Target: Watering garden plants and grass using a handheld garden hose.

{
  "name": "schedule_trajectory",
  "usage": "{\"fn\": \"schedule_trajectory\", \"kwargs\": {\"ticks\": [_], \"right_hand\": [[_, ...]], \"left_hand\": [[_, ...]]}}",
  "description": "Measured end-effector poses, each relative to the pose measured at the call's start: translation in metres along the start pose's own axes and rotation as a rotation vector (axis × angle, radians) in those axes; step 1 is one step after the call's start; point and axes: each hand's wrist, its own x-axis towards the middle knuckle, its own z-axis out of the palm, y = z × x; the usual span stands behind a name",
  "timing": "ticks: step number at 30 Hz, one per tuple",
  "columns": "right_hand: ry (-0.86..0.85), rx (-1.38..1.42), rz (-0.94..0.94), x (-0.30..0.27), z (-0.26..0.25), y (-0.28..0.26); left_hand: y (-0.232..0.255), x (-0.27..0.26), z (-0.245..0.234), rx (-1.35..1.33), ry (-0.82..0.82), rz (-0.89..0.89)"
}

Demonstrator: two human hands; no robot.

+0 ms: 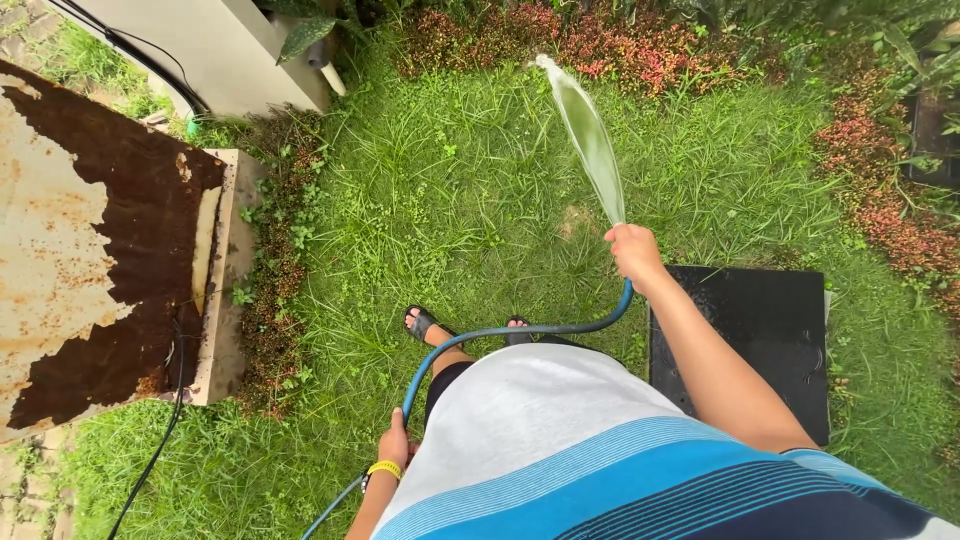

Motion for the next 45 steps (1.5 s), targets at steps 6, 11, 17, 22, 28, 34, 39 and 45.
{"fn": "schedule_trajectory", "kwargs": {"ticks": [6, 11, 17, 22, 28, 34, 39, 45], "right_hand": [[-0.003, -0.052, -0.012, -0.004, 0.001, 0.000], [-0.022, -0.007, -0.036, -0.006, 0.001, -0.002], [-0.025, -0.022, -0.062, -0.005, 0.001, -0.004], [-0.014, -0.003, -0.042, -0.006, 0.002, -0.007], [0.029, -0.063, -0.080, 0.005, -0.002, -0.003], [0.060, -0.001, -0.076, 0.011, -0.008, -0.002], [0.053, 0.049, -0.091, 0.004, -0.012, -0.010], [0.040, 0.031, -0.090, 0.001, -0.008, -0.013]], "left_hand": [[-0.005, 0.004, 0.001, 0.003, -0.014, 0.006], [-0.006, 0.006, 0.001, 0.002, -0.011, 0.011], [-0.007, 0.007, 0.001, -0.019, -0.007, 0.014], [-0.007, 0.005, 0.001, -0.021, -0.005, 0.012], [-0.006, 0.004, 0.001, -0.018, -0.006, -0.009], [-0.004, 0.000, -0.002, -0.021, -0.031, -0.001], [0.000, -0.004, -0.005, -0.073, -0.052, -0.015], [0.000, 0.002, -0.003, -0.083, -0.048, -0.029]]}}
